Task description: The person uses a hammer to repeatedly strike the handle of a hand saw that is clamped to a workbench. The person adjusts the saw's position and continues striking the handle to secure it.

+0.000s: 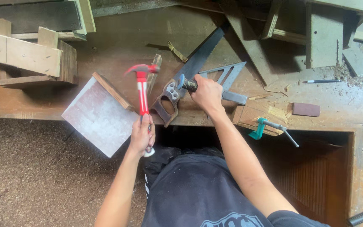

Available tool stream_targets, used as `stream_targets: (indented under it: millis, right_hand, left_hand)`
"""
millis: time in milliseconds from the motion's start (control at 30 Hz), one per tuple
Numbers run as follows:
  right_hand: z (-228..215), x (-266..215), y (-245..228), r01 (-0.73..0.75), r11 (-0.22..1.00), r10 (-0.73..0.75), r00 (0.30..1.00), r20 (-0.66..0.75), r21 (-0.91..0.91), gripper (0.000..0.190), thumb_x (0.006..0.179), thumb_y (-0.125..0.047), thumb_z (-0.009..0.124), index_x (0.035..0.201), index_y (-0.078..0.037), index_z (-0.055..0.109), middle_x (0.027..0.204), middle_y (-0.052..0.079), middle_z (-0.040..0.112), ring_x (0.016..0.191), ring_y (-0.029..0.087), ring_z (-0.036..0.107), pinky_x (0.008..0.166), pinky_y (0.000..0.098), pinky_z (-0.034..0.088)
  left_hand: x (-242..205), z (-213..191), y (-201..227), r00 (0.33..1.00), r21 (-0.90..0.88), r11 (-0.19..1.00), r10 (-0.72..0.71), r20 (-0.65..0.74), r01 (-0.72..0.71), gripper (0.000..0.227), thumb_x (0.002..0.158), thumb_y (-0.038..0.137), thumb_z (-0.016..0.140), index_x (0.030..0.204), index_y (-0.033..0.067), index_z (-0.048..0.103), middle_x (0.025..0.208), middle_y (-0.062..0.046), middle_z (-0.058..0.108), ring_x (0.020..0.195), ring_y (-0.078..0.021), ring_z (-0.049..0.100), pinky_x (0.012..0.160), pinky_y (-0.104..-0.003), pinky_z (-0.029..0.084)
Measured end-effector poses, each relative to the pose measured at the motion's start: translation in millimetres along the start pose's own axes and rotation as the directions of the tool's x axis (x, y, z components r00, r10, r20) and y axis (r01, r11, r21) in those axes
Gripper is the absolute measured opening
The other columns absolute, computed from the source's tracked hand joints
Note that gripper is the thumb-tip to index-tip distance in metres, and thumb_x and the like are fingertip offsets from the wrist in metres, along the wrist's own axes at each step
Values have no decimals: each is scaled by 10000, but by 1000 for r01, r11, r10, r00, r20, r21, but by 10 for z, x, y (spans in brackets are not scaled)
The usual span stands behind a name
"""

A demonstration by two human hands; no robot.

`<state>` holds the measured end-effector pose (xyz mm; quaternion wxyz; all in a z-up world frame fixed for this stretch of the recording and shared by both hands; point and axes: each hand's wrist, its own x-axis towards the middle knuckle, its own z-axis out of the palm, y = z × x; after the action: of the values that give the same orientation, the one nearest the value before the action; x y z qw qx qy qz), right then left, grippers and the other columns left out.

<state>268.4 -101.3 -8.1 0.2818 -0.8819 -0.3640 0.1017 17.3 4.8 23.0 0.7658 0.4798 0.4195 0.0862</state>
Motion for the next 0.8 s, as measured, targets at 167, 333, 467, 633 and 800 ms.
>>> stream_targets:
  millis: [167, 333, 467, 633, 800]
  right_hand:
    - [-16, 28, -14, -30, 1000, 29, 999, 40, 4, 269, 725, -116, 735, 988, -119, 677, 784, 150, 713, 799, 390, 695, 688, 510, 507]
    - [-40, 5, -18, -7, 1000, 8, 1000, 23, -9, 239, 740, -153, 757, 958, -107, 671, 814, 150, 719, 831, 391, 693, 699, 514, 503]
    - [-26, -31, -3, -3, 1000, 3, 1000, 3, 10, 226, 756, -175, 755, 964, -122, 682, 823, 147, 722, 833, 392, 693, 716, 510, 507]
    - [-39, 16, -41, -13, 1000, 13, 1000, 8, -22, 204, 772, -183, 750, 952, -115, 681, 829, 144, 726, 834, 391, 693, 710, 510, 503]
    - [-52, -9, -49, -23, 1000, 22, 999, 31, 9, 197, 780, -174, 743, 957, -115, 683, 828, 140, 730, 831, 383, 697, 721, 497, 510]
  left_hand:
    - [13, -26, -36, 993, 307, 946, -118, 16, 107, 264, 997, 264, 628, 862, 81, 494, 541, 9, 456, 350, -98, 416, 325, -281, 347]
    - [30, -128, 20, 997, 325, 945, 53, -51, -34, 313, 917, 181, 749, 770, 74, 493, 519, 5, 467, 356, -104, 442, 329, -283, 349]
    - [72, 79, -126, 993, 305, 951, -15, -115, 50, 377, 931, 255, 737, 698, 83, 496, 482, 7, 472, 345, -109, 438, 330, -277, 353]
    - [44, 20, -98, 988, 334, 934, -89, -130, 128, 413, 939, 270, 728, 652, 88, 493, 487, 8, 463, 351, -105, 429, 332, -289, 334]
    - [131, 12, -133, 979, 157, 987, 45, -198, -14, 302, 890, 173, 730, 715, 109, 493, 510, 18, 465, 370, -99, 428, 344, -289, 342]
